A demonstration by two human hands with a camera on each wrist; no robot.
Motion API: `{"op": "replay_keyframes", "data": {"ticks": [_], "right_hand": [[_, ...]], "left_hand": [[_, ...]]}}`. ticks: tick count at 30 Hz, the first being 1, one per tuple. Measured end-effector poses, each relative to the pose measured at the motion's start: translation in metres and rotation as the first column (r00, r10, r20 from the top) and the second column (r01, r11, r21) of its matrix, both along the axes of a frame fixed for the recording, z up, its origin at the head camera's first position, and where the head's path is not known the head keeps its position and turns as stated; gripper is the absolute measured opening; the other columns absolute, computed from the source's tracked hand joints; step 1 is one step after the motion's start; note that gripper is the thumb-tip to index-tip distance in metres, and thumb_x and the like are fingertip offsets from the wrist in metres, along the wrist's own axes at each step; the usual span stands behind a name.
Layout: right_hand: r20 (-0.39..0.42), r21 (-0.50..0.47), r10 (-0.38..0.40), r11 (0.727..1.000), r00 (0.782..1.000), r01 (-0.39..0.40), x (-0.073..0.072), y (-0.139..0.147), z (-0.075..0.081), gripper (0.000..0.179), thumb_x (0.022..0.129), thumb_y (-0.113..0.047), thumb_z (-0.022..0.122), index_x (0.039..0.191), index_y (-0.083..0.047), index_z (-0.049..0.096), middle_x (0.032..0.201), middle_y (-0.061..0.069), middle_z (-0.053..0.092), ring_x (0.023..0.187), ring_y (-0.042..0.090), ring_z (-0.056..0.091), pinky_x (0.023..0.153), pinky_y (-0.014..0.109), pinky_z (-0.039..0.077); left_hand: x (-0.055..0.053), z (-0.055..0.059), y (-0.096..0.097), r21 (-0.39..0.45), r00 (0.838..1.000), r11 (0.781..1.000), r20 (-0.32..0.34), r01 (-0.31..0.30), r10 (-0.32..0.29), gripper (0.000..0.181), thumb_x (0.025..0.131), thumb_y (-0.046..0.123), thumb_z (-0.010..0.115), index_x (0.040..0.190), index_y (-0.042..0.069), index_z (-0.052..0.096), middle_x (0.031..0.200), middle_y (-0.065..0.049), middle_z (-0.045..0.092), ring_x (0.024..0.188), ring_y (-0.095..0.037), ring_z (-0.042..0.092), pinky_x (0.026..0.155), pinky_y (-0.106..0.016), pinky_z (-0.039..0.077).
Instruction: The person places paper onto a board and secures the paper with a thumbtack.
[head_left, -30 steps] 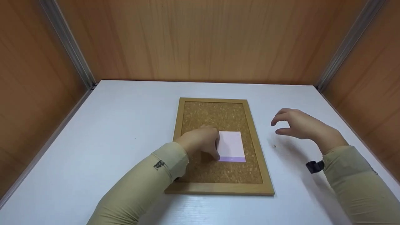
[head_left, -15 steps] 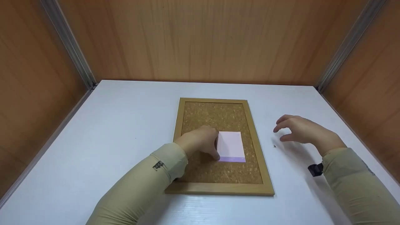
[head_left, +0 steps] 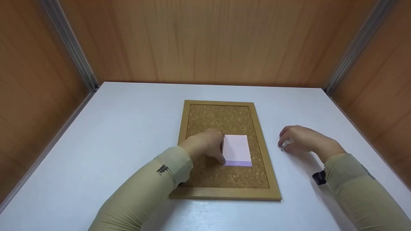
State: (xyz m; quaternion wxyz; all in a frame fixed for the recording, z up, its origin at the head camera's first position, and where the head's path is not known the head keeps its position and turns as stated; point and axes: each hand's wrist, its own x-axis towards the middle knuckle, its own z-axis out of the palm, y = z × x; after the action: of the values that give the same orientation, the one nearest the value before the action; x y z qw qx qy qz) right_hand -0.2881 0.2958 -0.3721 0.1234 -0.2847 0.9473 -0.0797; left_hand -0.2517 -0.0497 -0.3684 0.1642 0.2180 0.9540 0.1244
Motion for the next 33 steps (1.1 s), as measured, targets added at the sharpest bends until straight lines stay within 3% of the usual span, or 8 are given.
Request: {"op": "replay_keyframes", "data": {"ticks": [21,27,33], "right_hand": [[-0.071,-0.023,0.130,0.991,0.989,-0.132,0.0025,-0.0023,-0.0033,0.020,0.083,0.001,0.080,0.089,-0.019,0.082,0.107,0.001,0.069,0.105,0.028,0.065,0.091,0.047,0.054],[-0.079,-0.056,0.156,0.985,0.985,-0.161,0.0004,0.0006,-0.0055,0.022,0.082,0.002,0.081,0.085,-0.020,0.080,0.099,-0.006,0.067,0.097,0.022,0.065,0.086,0.042,0.055],[-0.082,-0.116,0.168,0.977,0.982,-0.177,-0.0013,0.0034,-0.0089,0.021,0.081,0.002,0.081,0.084,-0.019,0.079,0.098,-0.005,0.065,0.095,0.020,0.064,0.085,0.041,0.055]], "left_hand": [[0.0005,0.0024,-0.0006,-0.012,1.000,1.000,-0.006,0.007,-0.007,0.050,0.072,0.037,0.094,0.108,0.009,0.074,0.097,0.000,0.070,0.097,-0.020,0.061,0.095,-0.042,0.052],[0.0006,0.0027,-0.0001,-0.016,1.000,1.000,-0.008,-0.006,0.006,0.053,0.072,0.038,0.094,0.111,0.009,0.073,0.100,-0.001,0.070,0.099,-0.021,0.060,0.096,-0.043,0.051],[0.0003,0.0019,-0.0002,-0.011,1.000,1.000,-0.001,-0.006,0.006,0.051,0.072,0.037,0.094,0.110,0.009,0.073,0.097,0.000,0.070,0.096,-0.020,0.062,0.094,-0.043,0.053]]}}
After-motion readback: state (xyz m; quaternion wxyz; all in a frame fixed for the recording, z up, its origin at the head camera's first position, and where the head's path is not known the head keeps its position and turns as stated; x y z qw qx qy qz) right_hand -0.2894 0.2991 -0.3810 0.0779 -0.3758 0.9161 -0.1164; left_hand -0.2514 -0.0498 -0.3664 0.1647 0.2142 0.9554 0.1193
